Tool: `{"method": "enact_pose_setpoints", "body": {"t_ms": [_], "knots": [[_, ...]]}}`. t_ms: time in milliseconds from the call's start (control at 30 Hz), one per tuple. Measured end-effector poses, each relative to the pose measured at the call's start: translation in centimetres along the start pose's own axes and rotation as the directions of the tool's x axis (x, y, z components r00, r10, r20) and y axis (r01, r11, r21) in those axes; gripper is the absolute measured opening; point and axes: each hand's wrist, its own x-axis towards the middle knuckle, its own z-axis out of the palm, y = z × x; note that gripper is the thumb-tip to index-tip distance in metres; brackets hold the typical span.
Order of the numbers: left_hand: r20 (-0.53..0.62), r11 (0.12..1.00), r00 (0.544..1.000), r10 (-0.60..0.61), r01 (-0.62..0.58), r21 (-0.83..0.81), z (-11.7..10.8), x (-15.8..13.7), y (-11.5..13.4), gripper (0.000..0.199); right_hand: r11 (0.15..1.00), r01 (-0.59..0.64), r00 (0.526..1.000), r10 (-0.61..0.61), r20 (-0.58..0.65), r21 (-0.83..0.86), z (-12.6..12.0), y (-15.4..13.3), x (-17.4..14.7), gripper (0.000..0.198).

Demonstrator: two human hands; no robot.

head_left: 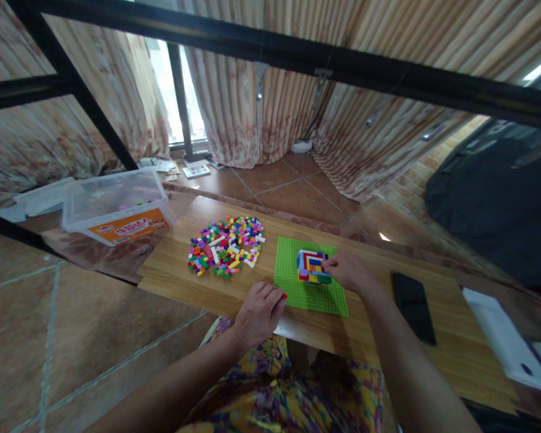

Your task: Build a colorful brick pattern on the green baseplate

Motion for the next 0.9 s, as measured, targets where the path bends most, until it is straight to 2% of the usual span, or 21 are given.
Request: {"method": "enact_pose_setpoints", "body": {"t_ms": [133, 300, 500, 733, 900], "knots": [[0.000, 1.000, 1.000, -0.002, 0.002, 0.004, 0.0, 0.0, 0.0, 0.015, 0.997, -0.009, 0.998, 0.014, -0.066, 0.077, 0.3, 0.4, -0.3, 0.021], [0.007, 1.000, 1.000, -0.004, 0.004, 0.005, 0.1, 0.0, 0.0, 0.015, 0.984, -0.070, 0.988, 0.091, -0.123, 0.162, 1.1, 0.6, -0.5, 0.020], [0.015, 1.000, 1.000, 0.010, -0.010, 0.009, 0.1, 0.0, 0.0, 0.015, 0.970, -0.115, 0.957, 0.165, -0.239, 0.212, 2.3, 0.3, -0.8, 0.020], [-0.009, 1.000, 1.000, 0.021, -0.021, 0.016, 0.1, 0.1, 0.0, 0.015, 0.954, -0.157, 0.927, 0.232, -0.295, 0.256, 3.3, 0.0, -1.2, 0.022], [-0.006, 1.000, 1.000, 0.015, -0.015, 0.016, 0.1, 0.1, 0.0, 0.015, 0.952, -0.170, 0.922, 0.244, -0.300, 0.254, 3.4, 0.0, -1.5, 0.022]]}}
